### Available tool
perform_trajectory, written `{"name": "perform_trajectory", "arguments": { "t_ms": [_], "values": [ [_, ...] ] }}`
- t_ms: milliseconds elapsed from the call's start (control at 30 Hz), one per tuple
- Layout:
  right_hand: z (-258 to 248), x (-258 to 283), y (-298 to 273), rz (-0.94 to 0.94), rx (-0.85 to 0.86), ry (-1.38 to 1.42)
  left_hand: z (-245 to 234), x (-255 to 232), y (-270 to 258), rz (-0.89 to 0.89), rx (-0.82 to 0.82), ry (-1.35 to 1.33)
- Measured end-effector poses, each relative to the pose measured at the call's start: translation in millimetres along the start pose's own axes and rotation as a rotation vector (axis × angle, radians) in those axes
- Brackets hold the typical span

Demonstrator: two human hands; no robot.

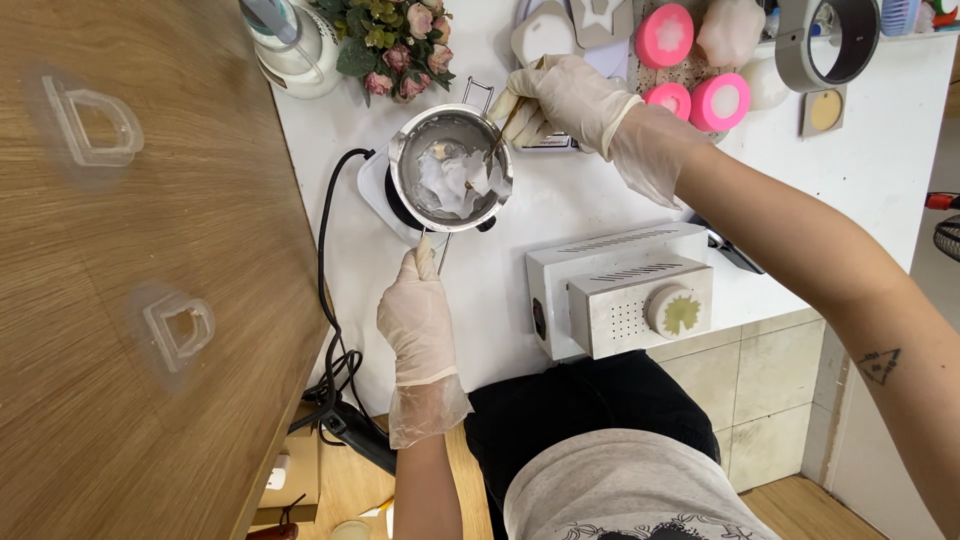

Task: Melting wax and preparing it in a pot using a heat gun and spoon.

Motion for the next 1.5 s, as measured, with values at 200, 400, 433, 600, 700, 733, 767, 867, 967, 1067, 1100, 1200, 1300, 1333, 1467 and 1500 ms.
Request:
{"name": "perform_trajectory", "arguments": {
  "t_ms": [200,400,433,600,700,733,767,867,967,1067,1100,1200,1300,1333,1467,1500],
  "values": [
    [11,26,-32,-0.304,-0.094,-0.246,3,2,0,0.016,-0.002,-0.028],
    [38,63,-84,-0.634,-0.073,-1.107,2,0,0,0.002,-0.008,-0.025],
    [39,63,-89,-0.698,-0.097,-1.133,2,0,0,0.001,-0.001,-0.018],
    [36,47,-95,-0.639,-0.19,-0.457,5,3,1,-0.002,-0.008,-0.031],
    [44,34,-93,-0.438,-0.149,-0.333,4,2,0,0.017,-0.028,-0.022],
    [48,28,-92,-0.366,-0.13,-0.308,2,1,0,0.026,-0.03,-0.022],
    [51,26,-89,-0.366,-0.129,-0.307,1,1,0,0.025,-0.03,-0.021],
    [55,24,-84,-0.401,-0.208,-0.531,0,-1,0,0.03,-0.01,-0.037],
    [60,16,-75,-0.3,-0.191,-0.649,1,2,1,0.009,0.008,-0.009],
    [64,-4,-69,-0.236,-0.134,-0.523,1,1,1,0.025,-0.016,-0.017],
    [64,-8,-69,-0.258,-0.153,-0.488,2,0,1,0.022,-0.012,-0.009],
    [69,-24,-66,-0.302,-0.168,-0.404,5,5,2,0.02,-0.016,0.002],
    [68,-33,-64,-0.36,-0.162,-0.209,9,4,2,0.019,-0.019,0.004],
    [69,-33,-64,-0.398,-0.147,-0.059,8,4,3,0.007,-0.019,0.01],
    [64,-22,-65,-0.306,-0.24,0.103,6,2,2,0.017,-0.013,-0.033],
    [63,-22,-65,-0.297,-0.246,0.16,5,1,1,0.018,-0.019,-0.011]
  ]
}}
Point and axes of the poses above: each hand's wrist, its own y-axis towards the middle knuckle, its own z-axis out of the palm, x = y × z, the point moved 4 cm from there along y, towards the middle knuckle, and after that the axes turned 1 degree about -z, right-handed, at the moved point
